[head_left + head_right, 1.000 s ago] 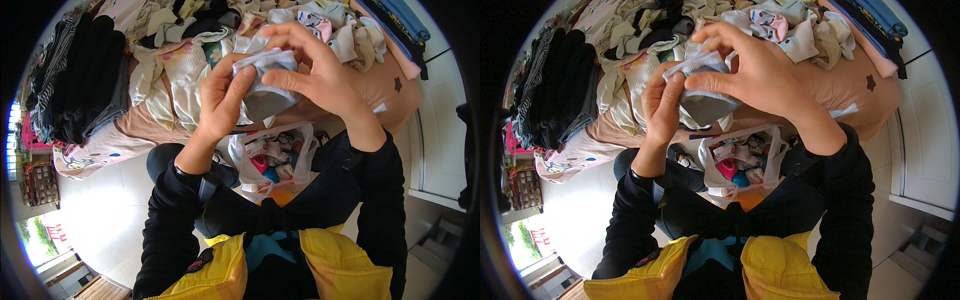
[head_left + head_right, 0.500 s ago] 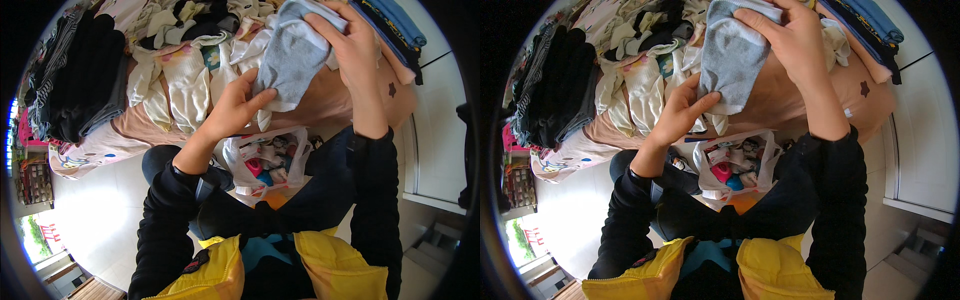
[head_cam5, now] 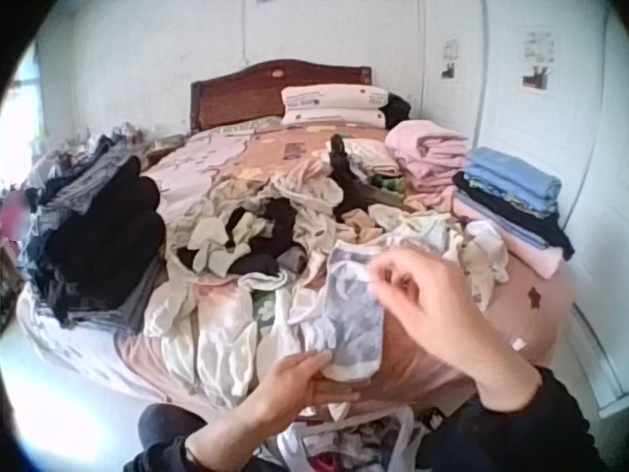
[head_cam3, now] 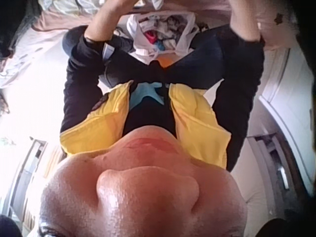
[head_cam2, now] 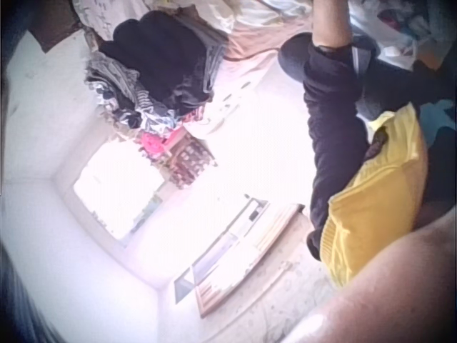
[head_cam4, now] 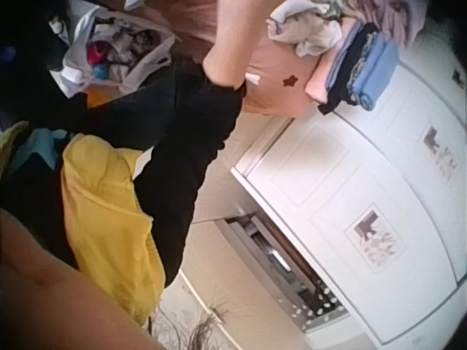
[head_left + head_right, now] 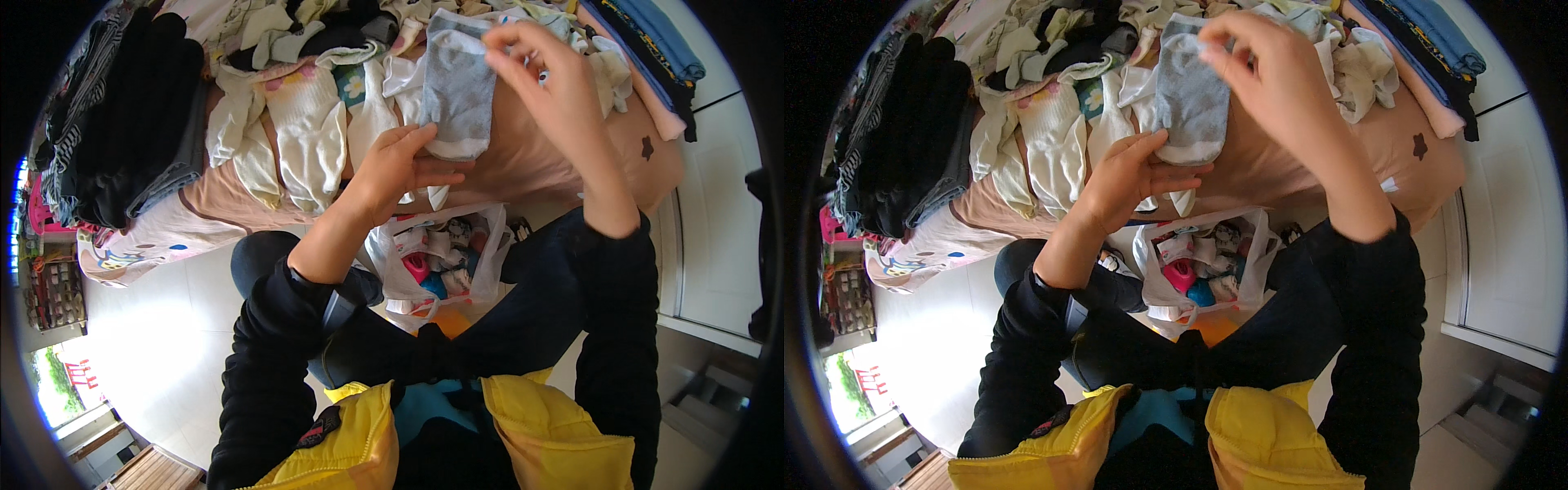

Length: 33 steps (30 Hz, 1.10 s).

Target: The person sits on the floor and folds multiple socks one by one, placing each folded sock into a white plastic bag. The person handles light blue, white, and patterned socks, turning them inside out and rolling them into compact bundles.

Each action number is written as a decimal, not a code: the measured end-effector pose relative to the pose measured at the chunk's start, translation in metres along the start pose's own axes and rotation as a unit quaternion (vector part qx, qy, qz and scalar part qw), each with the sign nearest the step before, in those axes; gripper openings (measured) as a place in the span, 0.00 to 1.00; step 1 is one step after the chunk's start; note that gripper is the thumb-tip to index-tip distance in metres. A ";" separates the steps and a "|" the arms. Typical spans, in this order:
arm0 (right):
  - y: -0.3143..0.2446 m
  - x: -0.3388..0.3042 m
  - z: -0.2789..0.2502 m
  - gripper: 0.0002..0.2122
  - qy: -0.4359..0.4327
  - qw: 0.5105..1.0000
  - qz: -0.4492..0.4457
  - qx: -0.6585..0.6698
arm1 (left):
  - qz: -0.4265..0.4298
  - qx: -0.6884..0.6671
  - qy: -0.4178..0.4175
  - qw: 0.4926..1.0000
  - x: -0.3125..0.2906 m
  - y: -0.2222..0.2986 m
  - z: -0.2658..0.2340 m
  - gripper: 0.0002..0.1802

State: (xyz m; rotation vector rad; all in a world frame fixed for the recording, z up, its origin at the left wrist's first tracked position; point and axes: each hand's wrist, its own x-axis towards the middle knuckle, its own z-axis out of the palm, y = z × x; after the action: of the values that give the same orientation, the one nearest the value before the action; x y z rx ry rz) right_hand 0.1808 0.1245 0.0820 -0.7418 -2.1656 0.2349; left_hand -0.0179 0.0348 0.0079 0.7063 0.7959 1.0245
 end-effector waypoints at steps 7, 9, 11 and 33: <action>-0.032 -0.053 0.030 0.15 -0.097 0.991 -0.091 -0.033 | -0.008 -0.031 0.044 0.999 -0.002 -0.002 0.002 0.23; -0.023 -0.059 0.039 0.16 -0.062 0.985 -0.146 -0.070 | 0.002 -0.018 0.036 0.999 -0.003 -0.002 0.000 0.22; -0.011 -0.061 0.040 0.15 -0.067 0.981 -0.167 -0.076 | -0.002 0.026 0.032 0.999 -0.004 -0.001 -0.001 0.21; 0.000 -0.057 0.027 0.11 -0.006 0.991 -0.117 0.063 | 0.469 0.583 0.050 0.661 0.001 0.001 -0.007 0.16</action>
State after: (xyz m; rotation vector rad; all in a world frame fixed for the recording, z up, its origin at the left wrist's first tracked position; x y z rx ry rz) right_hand 0.1882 0.0934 0.0275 -0.4129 -2.2034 0.2506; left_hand -0.0240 0.0369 0.0044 2.3876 1.2017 1.3904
